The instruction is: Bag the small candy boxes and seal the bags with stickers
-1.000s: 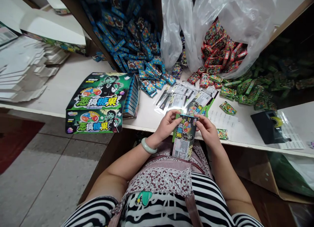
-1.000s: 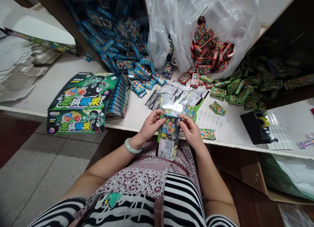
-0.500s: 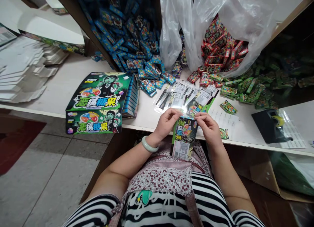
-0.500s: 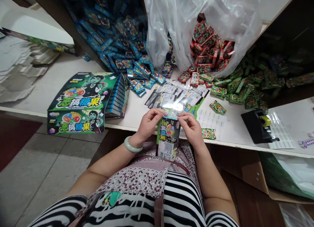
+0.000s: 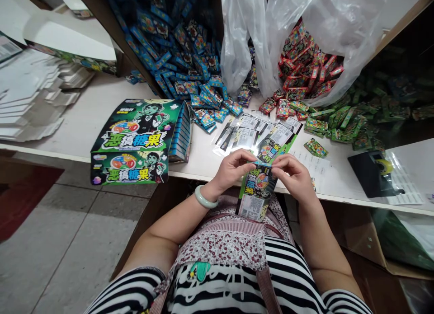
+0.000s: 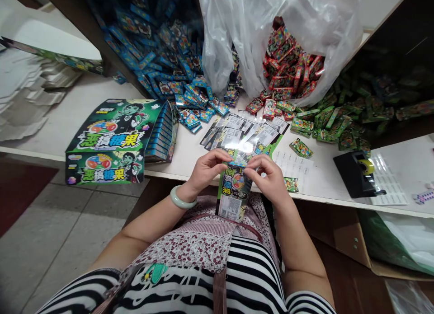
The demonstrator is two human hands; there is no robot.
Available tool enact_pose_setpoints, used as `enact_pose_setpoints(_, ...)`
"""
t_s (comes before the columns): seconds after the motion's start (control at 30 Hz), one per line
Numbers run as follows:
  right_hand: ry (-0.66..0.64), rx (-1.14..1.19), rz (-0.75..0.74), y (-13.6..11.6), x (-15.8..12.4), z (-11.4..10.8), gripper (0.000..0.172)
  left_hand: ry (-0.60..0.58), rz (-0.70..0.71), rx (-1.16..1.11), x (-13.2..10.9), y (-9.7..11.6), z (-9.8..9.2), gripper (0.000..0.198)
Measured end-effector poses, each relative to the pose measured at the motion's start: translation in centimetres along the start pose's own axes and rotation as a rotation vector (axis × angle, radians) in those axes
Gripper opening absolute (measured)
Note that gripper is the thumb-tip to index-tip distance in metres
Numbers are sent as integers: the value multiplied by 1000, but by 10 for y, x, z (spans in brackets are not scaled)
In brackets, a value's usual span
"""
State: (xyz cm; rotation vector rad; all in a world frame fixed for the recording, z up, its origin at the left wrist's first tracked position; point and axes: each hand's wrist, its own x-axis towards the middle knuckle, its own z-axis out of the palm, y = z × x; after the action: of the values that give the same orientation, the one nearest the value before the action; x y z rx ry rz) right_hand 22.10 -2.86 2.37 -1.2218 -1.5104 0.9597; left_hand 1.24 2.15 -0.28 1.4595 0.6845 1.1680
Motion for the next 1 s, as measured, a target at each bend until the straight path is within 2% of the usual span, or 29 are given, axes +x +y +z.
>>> enact_pose_setpoints(0.13, 58, -20, 117, -4, 6, 7, 22, 41, -14, 61, 5, 8, 2, 23)
enact_pose_setpoints(0.33, -10, 192, 263, -5, 21, 10, 40, 70, -80, 120, 13, 18, 1, 19)
enact_pose_setpoints(0.5, -67, 264, 314, -10, 31, 8, 38, 52, -137, 122, 19, 21, -2, 20)
enact_pose_setpoints(1.0, -113, 128, 89, -4, 17, 2, 30, -228, -74, 71, 11, 18, -21, 30)
